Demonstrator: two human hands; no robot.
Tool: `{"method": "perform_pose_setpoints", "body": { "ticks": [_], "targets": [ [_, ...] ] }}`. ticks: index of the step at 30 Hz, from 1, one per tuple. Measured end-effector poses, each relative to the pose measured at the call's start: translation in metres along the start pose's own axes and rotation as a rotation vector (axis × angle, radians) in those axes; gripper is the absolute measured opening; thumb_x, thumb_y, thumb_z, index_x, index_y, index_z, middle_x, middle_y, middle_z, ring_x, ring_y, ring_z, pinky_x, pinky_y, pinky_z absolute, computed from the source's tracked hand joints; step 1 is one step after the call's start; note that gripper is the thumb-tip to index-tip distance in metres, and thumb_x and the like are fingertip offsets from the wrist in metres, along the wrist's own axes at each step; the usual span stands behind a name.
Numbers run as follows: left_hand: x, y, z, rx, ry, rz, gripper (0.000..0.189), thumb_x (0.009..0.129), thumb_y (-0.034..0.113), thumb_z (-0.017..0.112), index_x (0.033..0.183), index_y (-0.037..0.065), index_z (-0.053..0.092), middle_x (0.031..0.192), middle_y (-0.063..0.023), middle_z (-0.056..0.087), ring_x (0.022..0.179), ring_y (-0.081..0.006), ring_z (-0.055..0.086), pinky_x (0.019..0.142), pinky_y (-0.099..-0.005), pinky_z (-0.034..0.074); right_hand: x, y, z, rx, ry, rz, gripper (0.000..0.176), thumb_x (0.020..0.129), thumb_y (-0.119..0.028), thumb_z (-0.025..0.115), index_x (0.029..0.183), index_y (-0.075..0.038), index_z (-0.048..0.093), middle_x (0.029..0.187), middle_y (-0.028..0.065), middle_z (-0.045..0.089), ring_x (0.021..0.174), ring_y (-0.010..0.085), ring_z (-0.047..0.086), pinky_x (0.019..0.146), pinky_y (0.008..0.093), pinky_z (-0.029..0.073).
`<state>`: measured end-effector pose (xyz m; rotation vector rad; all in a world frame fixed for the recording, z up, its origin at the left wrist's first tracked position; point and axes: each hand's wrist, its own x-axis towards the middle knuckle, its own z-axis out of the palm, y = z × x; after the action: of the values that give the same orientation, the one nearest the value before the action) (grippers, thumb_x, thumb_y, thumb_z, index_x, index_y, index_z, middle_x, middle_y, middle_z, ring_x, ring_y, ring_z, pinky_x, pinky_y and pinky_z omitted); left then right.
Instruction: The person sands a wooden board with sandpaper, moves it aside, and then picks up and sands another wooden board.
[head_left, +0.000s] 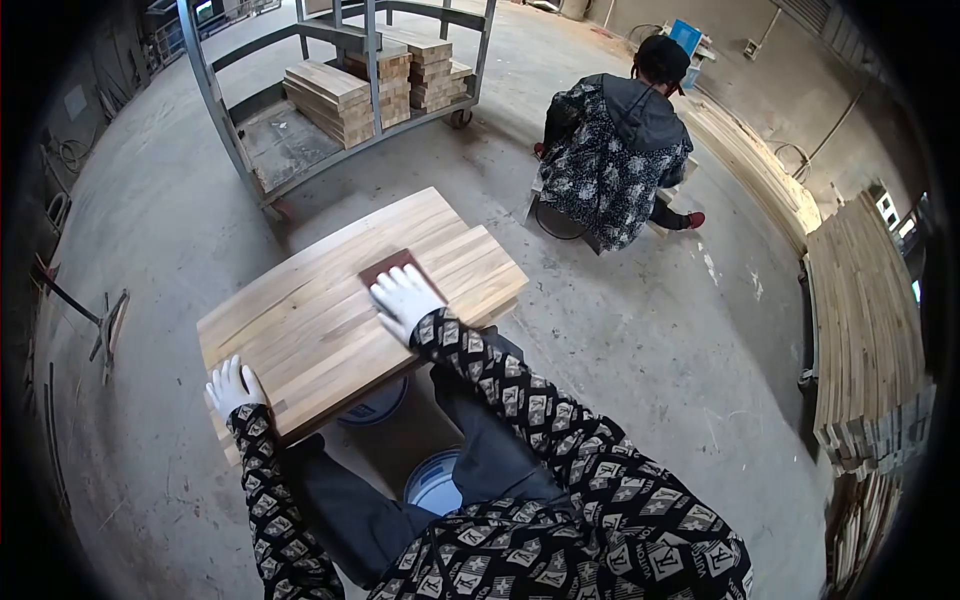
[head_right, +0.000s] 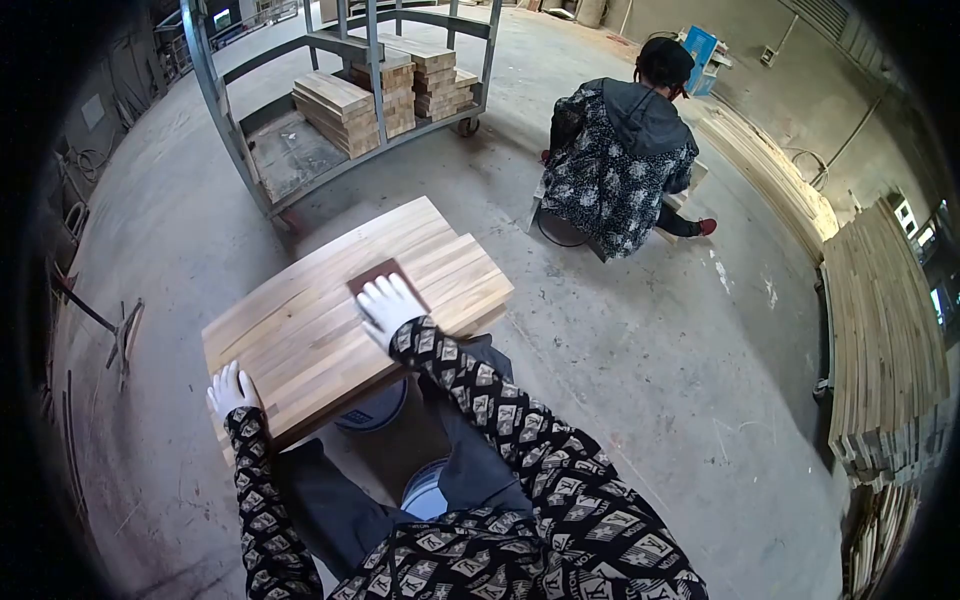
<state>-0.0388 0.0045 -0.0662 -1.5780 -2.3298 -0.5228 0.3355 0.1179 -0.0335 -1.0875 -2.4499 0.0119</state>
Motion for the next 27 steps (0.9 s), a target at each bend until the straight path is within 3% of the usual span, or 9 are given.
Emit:
{"method": "perform_pose_setpoints", "body": {
  "ticks": [4, 8, 9, 14, 17, 21, 23, 25, 27],
  "targets": [
    [0.002, -0.009, 0.014, 0.006, 0.024, 0.014, 0.035, 0.096, 0.034, 0.053, 0.124, 0.016, 0.064, 0.131, -0.0089, 0.060, 0.130, -0.0316, 0.047, 0.117, -0.0527, 0.024, 0.001, 0.061, -0.002, -0.116, 0.058, 0.190, 0.052, 0.095, -0.035, 0.052, 0.139, -0.007, 0.049, 0.141, 0.0181, 0.048, 0.136, 0.0380, 0.037, 0.118, 0.0508, 0.019],
    [0.002, 0.002, 0.001, -0.011, 0.030, -0.001, 0.033, 0.096, 0.033, 0.053, 0.122, 0.015, 0.065, 0.129, -0.0086, 0.061, 0.129, -0.0310, 0.048, 0.115, -0.0529, 0.026, 0.015, 0.032, 0.027, -0.311, 0.126, 0.387, 0.055, 0.091, -0.038, 0.057, 0.135, -0.006, 0.050, 0.138, 0.0173, 0.048, 0.134, 0.0355, 0.038, 0.116, 0.0530, 0.021],
    [0.002, 0.003, 0.003, -0.017, 0.031, 0.006, 0.033, 0.096, 0.033, 0.053, 0.122, 0.015, 0.065, 0.129, -0.0086, 0.061, 0.129, -0.0310, 0.048, 0.115, -0.0529, 0.026, 0.020, 0.015, 0.030, -0.203, 0.049, 0.332, 0.054, 0.092, -0.037, 0.056, 0.135, -0.005, 0.050, 0.140, 0.0188, 0.047, 0.135, 0.0373, 0.036, 0.117, 0.0530, 0.019],
    [0.002, -0.001, 0.002, 0.009, 0.028, 0.025, 0.033, 0.098, 0.032, 0.051, 0.124, 0.016, 0.064, 0.130, -0.0093, 0.060, 0.130, -0.0310, 0.047, 0.115, -0.0526, 0.026, 0.010, -0.106, 0.052, 0.028, 0.147, -0.024, 0.055, 0.089, -0.032, 0.058, 0.133, -0.001, 0.052, 0.139, 0.0217, 0.049, 0.135, 0.0409, 0.038, 0.119, 0.0544, 0.018],
    [0.001, -0.003, 0.003, 0.014, 0.010, 0.031, 0.034, 0.098, 0.032, 0.051, 0.126, 0.017, 0.063, 0.132, -0.0092, 0.059, 0.131, -0.0309, 0.046, 0.115, -0.0524, 0.026, -0.005, -0.125, 0.043, 0.149, 0.128, -0.142, 0.053, 0.088, -0.031, 0.059, 0.132, -0.001, 0.053, 0.138, 0.0206, 0.050, 0.135, 0.0395, 0.040, 0.119, 0.0538, 0.020],
    [0.002, -0.007, 0.007, 0.016, -0.025, 0.030, 0.036, 0.099, 0.033, 0.050, 0.129, 0.016, 0.061, 0.135, -0.0087, 0.058, 0.133, -0.0308, 0.044, 0.116, -0.0519, 0.024, -0.020, -0.075, 0.026, 0.109, 0.136, -0.121, 0.050, 0.087, -0.032, 0.059, 0.129, -0.004, 0.055, 0.138, 0.0188, 0.051, 0.135, 0.0380, 0.040, 0.119, 0.0542, 0.021],
    [0.003, -0.008, 0.009, 0.032, -0.045, 0.035, 0.038, 0.099, 0.034, 0.049, 0.130, 0.016, 0.061, 0.136, -0.0081, 0.057, 0.134, -0.0310, 0.044, 0.117, -0.0520, 0.023, -0.027, -0.031, 0.016, -0.006, 0.165, -0.017, 0.050, 0.089, -0.034, 0.058, 0.129, -0.004, 0.055, 0.138, 0.0187, 0.051, 0.134, 0.0372, 0.041, 0.118, 0.0524, 0.022],
    [0.003, -0.009, 0.009, 0.035, -0.034, 0.026, 0.038, 0.099, 0.035, 0.049, 0.130, 0.016, 0.061, 0.137, -0.0078, 0.057, 0.134, -0.0312, 0.044, 0.117, -0.0523, 0.023, -0.030, 0.009, -0.013, -0.098, 0.015, 0.168, 0.049, 0.090, -0.034, 0.056, 0.130, -0.005, 0.054, 0.138, 0.0180, 0.051, 0.134, 0.0368, 0.040, 0.117, 0.0514, 0.022],
    [0.003, -0.008, 0.009, 0.035, -0.020, 0.030, 0.039, 0.099, 0.035, 0.049, 0.130, 0.016, 0.061, 0.136, -0.0078, 0.058, 0.132, -0.0313, 0.045, 0.116, -0.0525, 0.024, -0.040, 0.044, -0.021, -0.201, 0.070, 0.277, 0.050, 0.091, -0.035, 0.055, 0.132, -0.006, 0.053, 0.139, 0.0171, 0.051, 0.134, 0.0365, 0.040, 0.117, 0.0506, 0.023]
  ]
}}
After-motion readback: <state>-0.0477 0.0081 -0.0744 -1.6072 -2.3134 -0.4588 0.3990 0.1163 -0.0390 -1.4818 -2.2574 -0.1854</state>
